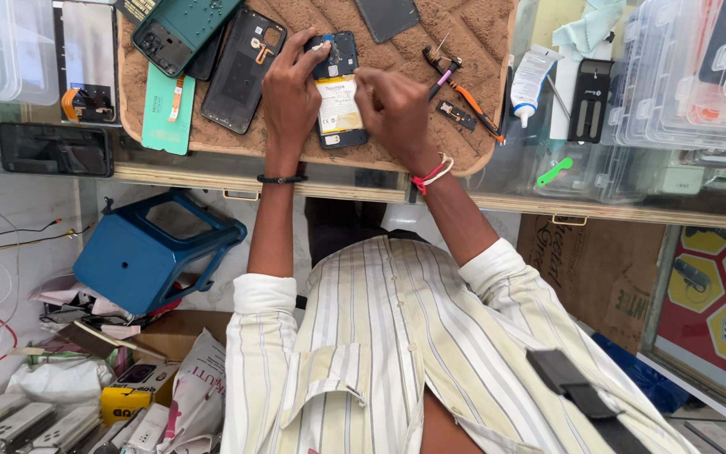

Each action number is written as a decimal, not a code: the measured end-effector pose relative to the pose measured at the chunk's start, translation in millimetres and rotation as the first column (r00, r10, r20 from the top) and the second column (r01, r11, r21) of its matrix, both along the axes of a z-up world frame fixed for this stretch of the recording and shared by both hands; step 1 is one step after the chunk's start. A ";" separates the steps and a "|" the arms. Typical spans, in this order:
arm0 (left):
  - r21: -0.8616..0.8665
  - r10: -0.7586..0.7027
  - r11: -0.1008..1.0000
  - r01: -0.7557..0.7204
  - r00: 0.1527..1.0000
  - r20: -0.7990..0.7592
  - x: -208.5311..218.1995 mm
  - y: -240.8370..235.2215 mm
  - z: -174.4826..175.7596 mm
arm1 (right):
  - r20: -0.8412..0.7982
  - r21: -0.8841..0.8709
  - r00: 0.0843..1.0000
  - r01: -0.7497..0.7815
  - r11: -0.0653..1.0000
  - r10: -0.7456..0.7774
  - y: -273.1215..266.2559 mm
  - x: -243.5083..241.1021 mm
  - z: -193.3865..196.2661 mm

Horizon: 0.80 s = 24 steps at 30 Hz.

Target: The person disassembles a smartphone, removes the battery, and uses a screwdriver to adjust internal components. They then reinsert the battery and continue working on the phone's internal parts.

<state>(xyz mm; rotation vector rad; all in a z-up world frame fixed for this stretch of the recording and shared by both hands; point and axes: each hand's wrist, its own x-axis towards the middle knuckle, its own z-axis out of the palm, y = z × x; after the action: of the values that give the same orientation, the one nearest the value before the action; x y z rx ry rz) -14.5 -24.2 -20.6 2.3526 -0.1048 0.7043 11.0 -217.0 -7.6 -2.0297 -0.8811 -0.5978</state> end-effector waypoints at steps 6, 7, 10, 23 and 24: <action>-0.107 -0.027 0.994 0.028 1.000 0.015 2.2 4.2 -0.5 | -0.062 0.027 0.998 0.013 1.000 -0.011 1.7 -6.8 9.5; -0.103 -0.023 0.994 0.025 1.000 0.019 2.9 5.1 -2.0 | -0.086 0.066 0.996 0.022 0.998 -0.016 1.1 -5.0 10.0; -0.110 -0.018 0.994 0.021 0.999 0.029 5.9 7.8 -5.6 | -0.091 0.065 0.991 0.107 0.992 -0.101 -3.2 4.6 11.4; -0.124 -0.035 0.991 0.044 0.997 0.075 6.3 13.7 -20.3 | -0.233 0.116 0.972 0.044 0.992 -0.015 -0.8 -0.2 21.5; -0.115 -0.020 0.993 0.028 0.998 0.066 5.3 13.9 -26.4 | -0.231 0.120 0.973 0.037 0.992 -0.009 -0.2 -1.1 20.0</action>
<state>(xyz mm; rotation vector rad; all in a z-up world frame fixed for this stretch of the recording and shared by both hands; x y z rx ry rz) -9.1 -10.2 -47.0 2.2148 -0.1169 0.7551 9.9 -217.2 12.5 -1.9524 -0.6673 -0.4078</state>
